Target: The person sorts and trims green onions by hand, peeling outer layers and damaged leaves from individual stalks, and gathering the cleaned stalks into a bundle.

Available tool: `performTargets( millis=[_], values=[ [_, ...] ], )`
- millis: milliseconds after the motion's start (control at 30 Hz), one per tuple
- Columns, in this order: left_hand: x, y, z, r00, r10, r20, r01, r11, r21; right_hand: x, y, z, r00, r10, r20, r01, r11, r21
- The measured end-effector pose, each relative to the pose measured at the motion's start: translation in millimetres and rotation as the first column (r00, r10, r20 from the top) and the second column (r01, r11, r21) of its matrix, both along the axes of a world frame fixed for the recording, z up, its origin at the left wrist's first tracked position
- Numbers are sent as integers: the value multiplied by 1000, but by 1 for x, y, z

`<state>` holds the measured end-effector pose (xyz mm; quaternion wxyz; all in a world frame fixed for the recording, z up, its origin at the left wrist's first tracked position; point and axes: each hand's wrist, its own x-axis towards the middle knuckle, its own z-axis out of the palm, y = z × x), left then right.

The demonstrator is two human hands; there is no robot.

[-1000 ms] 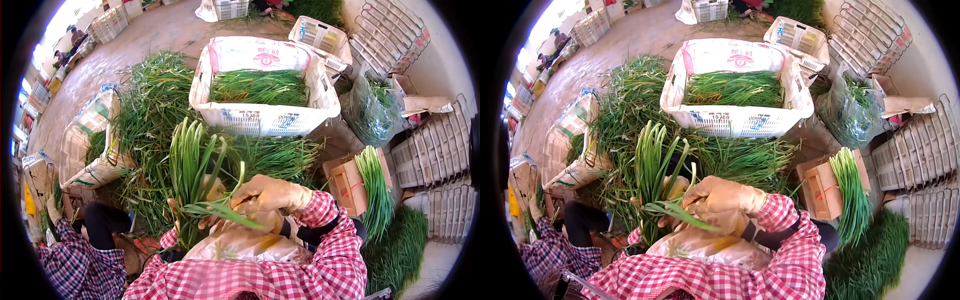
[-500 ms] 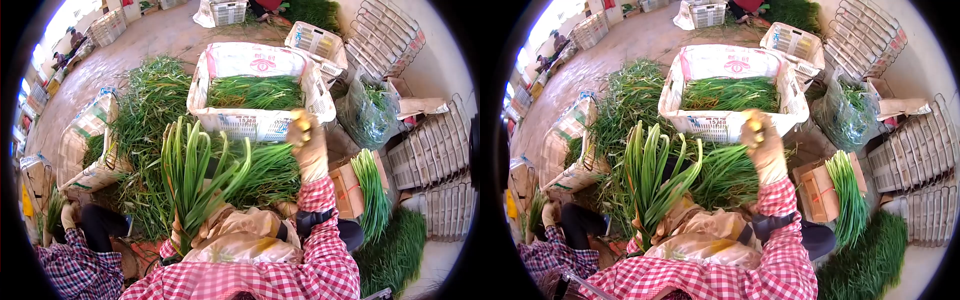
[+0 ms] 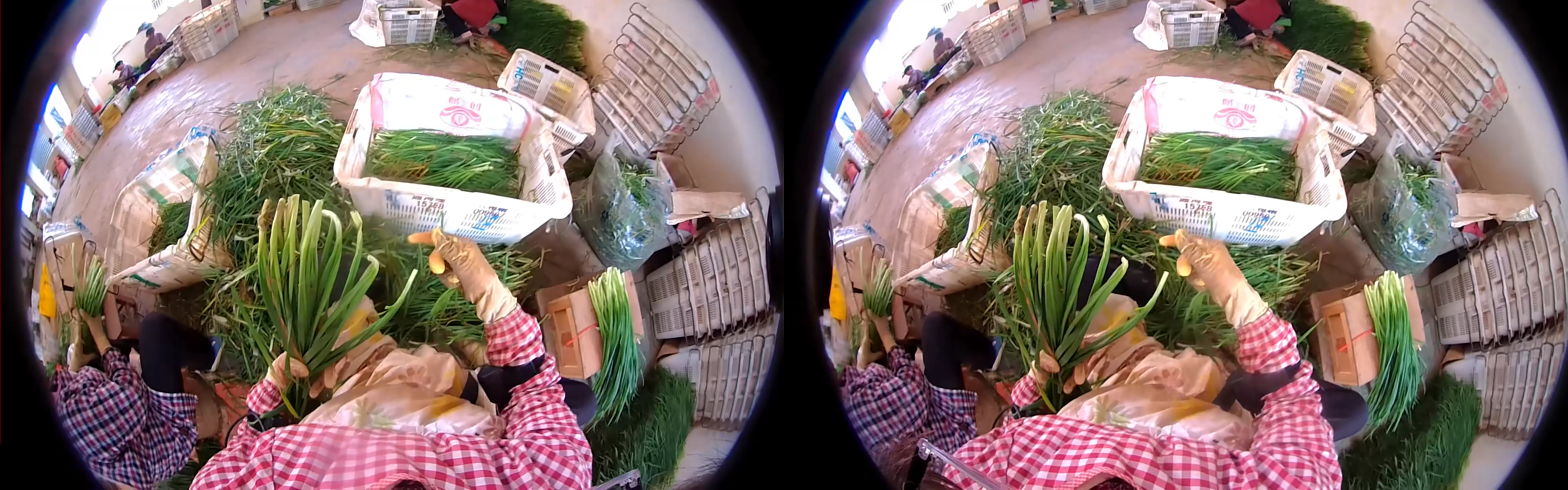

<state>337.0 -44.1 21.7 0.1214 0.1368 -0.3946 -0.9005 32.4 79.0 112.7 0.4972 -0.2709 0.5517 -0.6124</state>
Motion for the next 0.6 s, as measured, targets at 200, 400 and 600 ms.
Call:
performTargets(
  millis=[200, 400, 600],
  values=[
    [-17, 6, 14, 995, 27, -94, -33, 997, -68, 26, 16, -38, 955, -187, 230, 144, 971, 191],
    [-54, 10, 37, 953, 2, -302, -60, 981, -185, 45, 34, -24, 929, 33, 369, -34, 999, -3],
    [-43, 9, 30, 979, 11, -204, -45, 986, -162, 1, 49, 4, 850, -494, 183, 494, 868, 47]
  ],
)
